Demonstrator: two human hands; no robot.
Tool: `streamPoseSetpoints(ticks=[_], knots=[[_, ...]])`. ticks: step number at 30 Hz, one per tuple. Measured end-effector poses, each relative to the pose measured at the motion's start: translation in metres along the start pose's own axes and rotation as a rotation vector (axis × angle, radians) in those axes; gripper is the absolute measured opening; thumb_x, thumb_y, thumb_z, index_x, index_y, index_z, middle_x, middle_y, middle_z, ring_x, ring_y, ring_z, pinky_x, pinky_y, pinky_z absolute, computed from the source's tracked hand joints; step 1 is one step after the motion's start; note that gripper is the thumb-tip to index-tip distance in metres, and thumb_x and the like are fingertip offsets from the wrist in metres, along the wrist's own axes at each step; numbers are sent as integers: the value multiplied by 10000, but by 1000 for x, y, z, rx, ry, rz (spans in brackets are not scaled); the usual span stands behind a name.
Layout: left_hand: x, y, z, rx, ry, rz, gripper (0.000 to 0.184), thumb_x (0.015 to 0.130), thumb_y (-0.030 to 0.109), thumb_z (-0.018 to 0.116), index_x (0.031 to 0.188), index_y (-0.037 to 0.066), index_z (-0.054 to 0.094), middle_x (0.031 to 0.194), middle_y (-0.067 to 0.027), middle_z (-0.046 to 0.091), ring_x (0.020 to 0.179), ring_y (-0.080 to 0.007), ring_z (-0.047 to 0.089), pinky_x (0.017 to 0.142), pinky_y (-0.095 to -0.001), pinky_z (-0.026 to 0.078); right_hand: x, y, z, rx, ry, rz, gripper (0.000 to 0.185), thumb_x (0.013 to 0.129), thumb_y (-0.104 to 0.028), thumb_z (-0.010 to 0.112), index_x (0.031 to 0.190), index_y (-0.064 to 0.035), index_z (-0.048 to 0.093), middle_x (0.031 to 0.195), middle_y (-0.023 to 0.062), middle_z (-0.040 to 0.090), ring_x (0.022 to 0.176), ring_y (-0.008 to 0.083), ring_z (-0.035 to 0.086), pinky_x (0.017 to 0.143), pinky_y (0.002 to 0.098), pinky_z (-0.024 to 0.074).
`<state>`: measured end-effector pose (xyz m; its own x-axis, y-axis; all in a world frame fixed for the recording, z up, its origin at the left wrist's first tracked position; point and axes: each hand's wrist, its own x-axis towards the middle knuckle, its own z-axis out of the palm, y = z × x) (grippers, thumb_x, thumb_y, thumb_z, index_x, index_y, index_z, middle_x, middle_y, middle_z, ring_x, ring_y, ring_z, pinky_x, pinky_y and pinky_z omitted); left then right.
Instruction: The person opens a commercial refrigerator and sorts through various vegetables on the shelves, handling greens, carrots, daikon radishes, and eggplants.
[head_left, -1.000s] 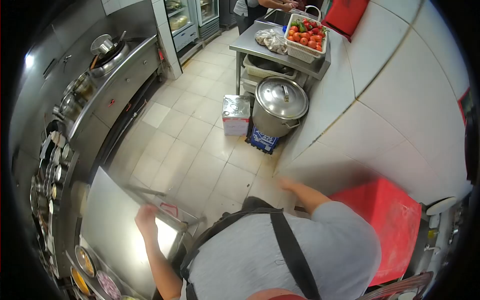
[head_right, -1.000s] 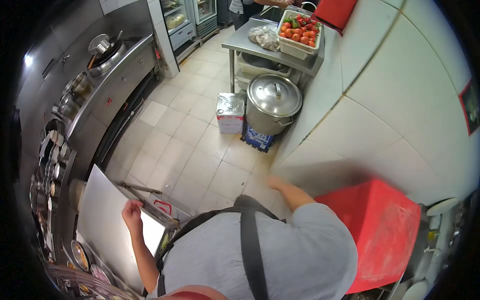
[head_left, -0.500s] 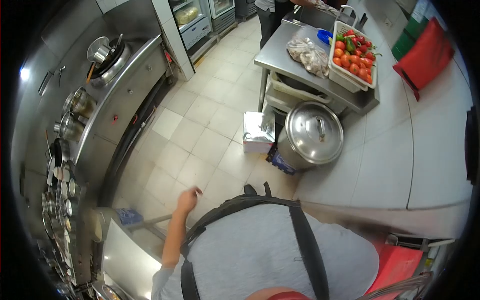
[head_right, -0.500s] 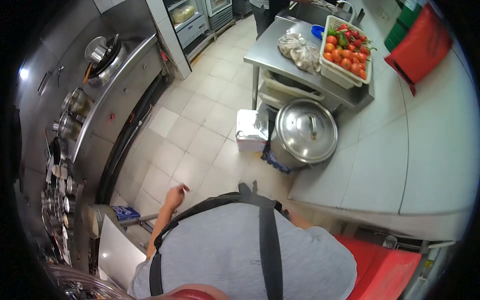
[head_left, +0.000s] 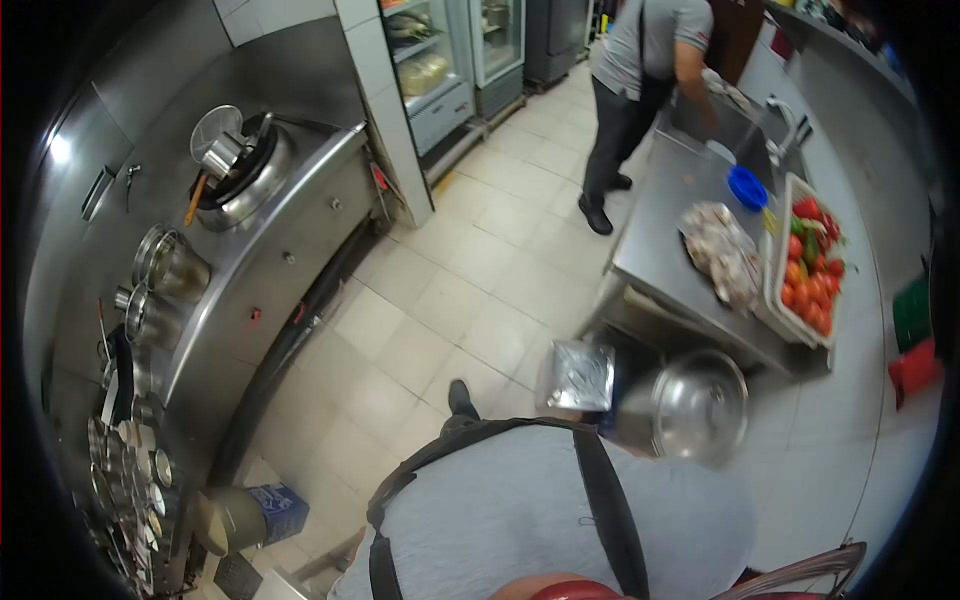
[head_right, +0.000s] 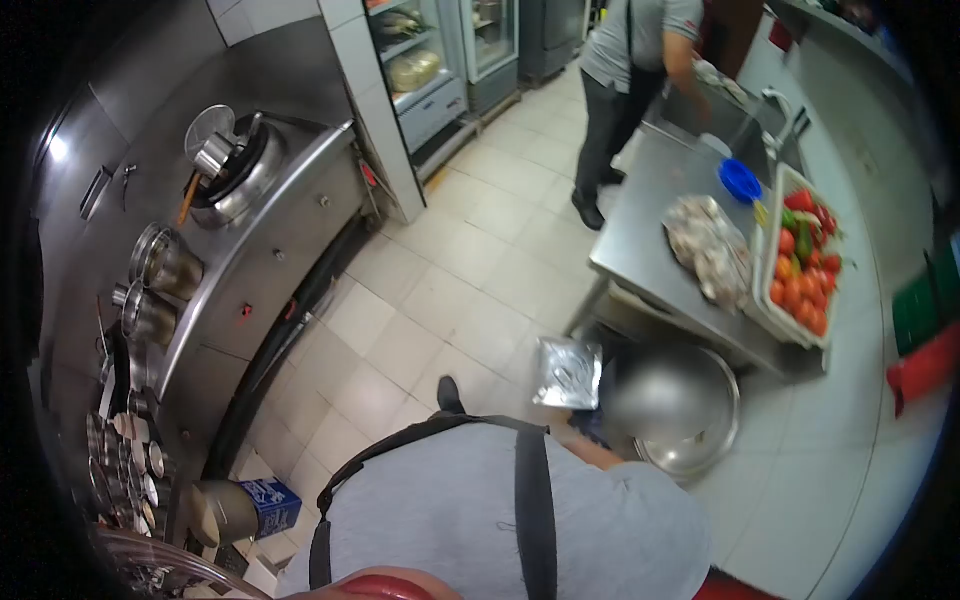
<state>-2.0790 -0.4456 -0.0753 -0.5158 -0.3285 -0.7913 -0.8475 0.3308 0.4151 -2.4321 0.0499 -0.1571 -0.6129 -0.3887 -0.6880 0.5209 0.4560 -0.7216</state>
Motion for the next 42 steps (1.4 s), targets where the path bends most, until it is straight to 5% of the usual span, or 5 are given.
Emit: streamPoseSetpoints(ticks=[7,14,31,38,42], knots=[[150,87,-167,860,94,528,276,801,165,565,1042,138,698,1022,-124,681,937,-288,649,776,-441,506,51,-144,-9,245,-78,380,507,903,-470,532,1231,-83,542,1142,90,614,1003,196,559,822,380,487],[276,352,-343,139,439,445,279,743,41,552,1001,43,657,745,-122,655,664,-220,634,620,-345,500,125,-229,-26,497,-134,445,476,910,-456,529,1191,-74,567,1100,87,632,976,188,572,816,364,489],[385,574,-382,150,81,61,342,665,43,610,1000,41,680,754,-130,676,597,-206,645,561,-366,528,300,-579,-193,715,254,-382,587,866,-538,584,975,37,632,961,170,685,890,282,669,832,357,551],[505,685,-402,81,75,202,341,679,52,622,1016,49,670,786,-121,670,664,-191,657,599,-342,529,403,-884,-279,1465,-1236,-354,618,925,-507,493,1145,63,585,1116,201,644,1007,308,634,928,427,486],[567,767,-397,69,12,192,287,700,51,620,977,48,692,850,-130,689,703,-206,672,609,-342,538,382,-987,-319,1331,-316,-626,464,903,-386,563,1158,0,603,1162,159,633,1037,307,615,950,439,465]])
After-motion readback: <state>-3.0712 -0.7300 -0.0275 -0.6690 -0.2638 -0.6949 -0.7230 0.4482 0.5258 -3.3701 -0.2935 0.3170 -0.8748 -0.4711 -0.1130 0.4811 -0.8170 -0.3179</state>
